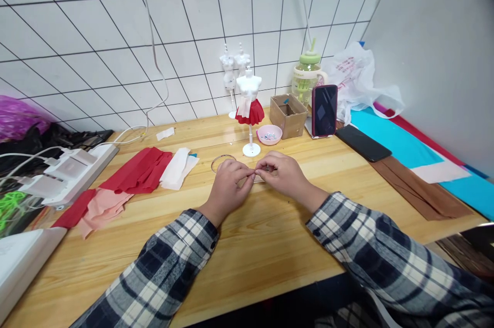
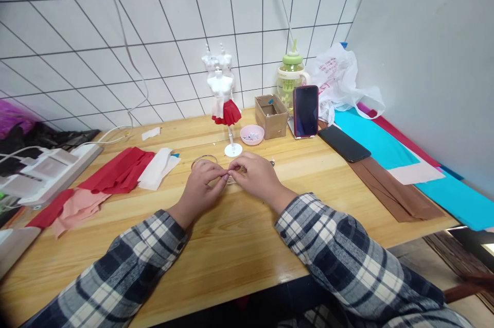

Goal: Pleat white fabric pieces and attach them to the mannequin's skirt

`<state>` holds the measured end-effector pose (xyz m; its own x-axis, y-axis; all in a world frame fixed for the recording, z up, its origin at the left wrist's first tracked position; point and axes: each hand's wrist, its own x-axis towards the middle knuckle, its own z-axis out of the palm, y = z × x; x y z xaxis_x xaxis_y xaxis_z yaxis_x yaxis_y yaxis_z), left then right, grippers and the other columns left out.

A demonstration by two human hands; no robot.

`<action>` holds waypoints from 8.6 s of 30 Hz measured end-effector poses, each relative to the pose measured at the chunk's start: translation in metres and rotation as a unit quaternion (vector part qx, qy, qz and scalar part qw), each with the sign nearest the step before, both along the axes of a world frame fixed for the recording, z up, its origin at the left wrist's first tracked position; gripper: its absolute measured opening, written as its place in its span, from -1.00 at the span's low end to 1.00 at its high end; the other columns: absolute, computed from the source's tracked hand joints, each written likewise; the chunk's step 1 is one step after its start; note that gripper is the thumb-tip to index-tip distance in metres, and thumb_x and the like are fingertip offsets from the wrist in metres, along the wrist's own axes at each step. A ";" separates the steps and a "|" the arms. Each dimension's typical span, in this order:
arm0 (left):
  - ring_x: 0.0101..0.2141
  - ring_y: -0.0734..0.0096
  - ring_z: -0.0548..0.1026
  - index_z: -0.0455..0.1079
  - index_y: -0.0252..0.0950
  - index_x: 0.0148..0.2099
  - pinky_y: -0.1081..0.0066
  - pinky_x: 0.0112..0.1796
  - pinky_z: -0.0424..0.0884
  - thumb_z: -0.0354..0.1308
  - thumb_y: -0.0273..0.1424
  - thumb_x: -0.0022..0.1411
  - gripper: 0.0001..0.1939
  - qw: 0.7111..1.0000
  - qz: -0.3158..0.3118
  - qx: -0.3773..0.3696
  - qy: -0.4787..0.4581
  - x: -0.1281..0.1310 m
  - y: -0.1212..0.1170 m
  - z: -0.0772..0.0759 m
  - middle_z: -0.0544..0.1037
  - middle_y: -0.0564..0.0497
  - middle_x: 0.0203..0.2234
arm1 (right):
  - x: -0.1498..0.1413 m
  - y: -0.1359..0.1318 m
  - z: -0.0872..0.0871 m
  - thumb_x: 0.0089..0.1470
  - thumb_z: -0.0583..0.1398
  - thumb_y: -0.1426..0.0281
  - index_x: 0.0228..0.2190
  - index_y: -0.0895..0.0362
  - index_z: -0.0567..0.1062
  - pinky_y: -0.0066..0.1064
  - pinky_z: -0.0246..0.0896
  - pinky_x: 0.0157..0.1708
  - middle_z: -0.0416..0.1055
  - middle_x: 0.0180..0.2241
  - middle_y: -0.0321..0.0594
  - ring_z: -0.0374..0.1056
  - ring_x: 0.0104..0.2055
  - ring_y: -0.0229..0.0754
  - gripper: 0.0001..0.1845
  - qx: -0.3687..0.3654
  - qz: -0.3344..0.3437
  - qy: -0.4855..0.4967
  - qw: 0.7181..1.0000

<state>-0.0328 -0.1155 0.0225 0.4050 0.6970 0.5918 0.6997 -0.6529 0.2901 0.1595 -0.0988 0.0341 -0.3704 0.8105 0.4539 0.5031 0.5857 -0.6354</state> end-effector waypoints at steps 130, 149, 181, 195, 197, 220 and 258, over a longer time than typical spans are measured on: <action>-0.48 0.49 0.38 0.48 -0.30 -0.36 0.45 -0.37 0.27 0.36 -0.25 0.00 -0.76 0.741 -0.056 -0.479 -0.467 0.003 0.005 -0.003 0.52 0.08 -0.51 | 0.015 0.000 0.002 0.24 0.17 0.33 -0.19 -0.10 0.59 -0.15 0.09 0.03 0.48 0.06 -0.34 0.38 -0.03 -0.14 -0.81 0.262 0.023 -0.127 0.956; -0.49 0.49 0.33 0.47 -0.30 -0.36 0.45 -0.40 0.21 0.32 -0.22 0.02 -0.76 0.796 0.008 -0.432 -0.425 0.001 0.007 -0.001 0.46 0.11 -0.53 | 0.011 -0.001 0.001 0.19 0.16 0.38 -0.12 -0.06 0.59 -0.18 0.20 -0.01 0.47 0.05 -0.24 0.37 0.01 -0.10 -0.73 0.217 0.036 -0.078 0.972; -0.46 0.51 0.39 0.57 -0.29 -0.35 0.48 -0.36 0.28 0.45 -0.25 -0.10 -0.72 0.751 -0.024 -0.457 -0.477 -0.001 0.009 -0.006 0.56 0.07 -0.48 | -0.001 0.007 -0.011 0.14 0.16 0.37 -0.31 0.10 0.61 -0.28 0.33 -0.06 0.54 -0.12 -0.15 0.44 -0.08 -0.15 -0.80 -0.126 0.043 0.184 0.974; -0.44 0.45 0.42 0.56 -0.32 -0.31 0.41 -0.32 0.33 0.40 -0.13 -0.06 -0.63 0.816 -0.001 -0.434 -0.381 0.005 0.002 0.001 0.57 0.02 -0.46 | -0.004 0.003 -0.008 -0.01 0.27 0.30 -0.42 0.14 0.54 -0.47 0.13 -0.45 0.46 -0.50 -0.31 0.25 -0.50 -0.31 -0.85 -0.149 -0.012 0.096 0.984; -0.42 0.42 0.44 0.57 -0.32 -0.29 0.40 -0.30 0.35 0.38 -0.12 -0.03 -0.63 0.826 -0.001 -0.431 -0.364 0.004 0.003 0.000 0.59 0.00 -0.44 | -0.002 0.004 -0.009 0.00 0.26 0.31 -0.43 0.14 0.53 -0.47 0.12 -0.45 0.44 -0.51 -0.32 0.24 -0.50 -0.31 -0.85 -0.158 -0.016 0.089 0.983; -0.32 0.34 0.52 0.53 -0.33 -0.27 0.32 -0.18 0.42 0.37 -0.20 -0.01 -0.67 0.841 -0.016 -0.409 -0.354 0.005 0.003 0.000 0.61 -0.05 -0.36 | -0.002 0.005 -0.008 -0.05 0.28 0.18 -0.41 0.17 0.54 -0.48 0.04 -0.52 0.43 -0.52 -0.31 0.18 -0.53 -0.34 -0.71 -0.209 -0.008 0.111 0.971; -0.23 0.25 0.52 0.57 -0.32 -0.23 0.28 -0.09 0.37 0.30 -0.10 0.08 -0.63 0.766 -0.119 -0.510 -0.373 -0.001 0.004 -0.008 0.62 -0.09 -0.30 | 0.001 0.006 -0.003 0.00 0.26 0.27 -0.24 0.14 0.59 -0.39 0.31 -0.28 0.54 -0.23 -0.17 0.41 -0.30 -0.22 -0.71 -0.234 0.104 0.207 0.944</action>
<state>-0.0337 -0.1119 0.0147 0.4065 0.9099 -0.0827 -0.0135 0.0965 0.9952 0.1606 -0.0923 0.0308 -0.4119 0.8879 0.2048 0.0594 0.2505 -0.9663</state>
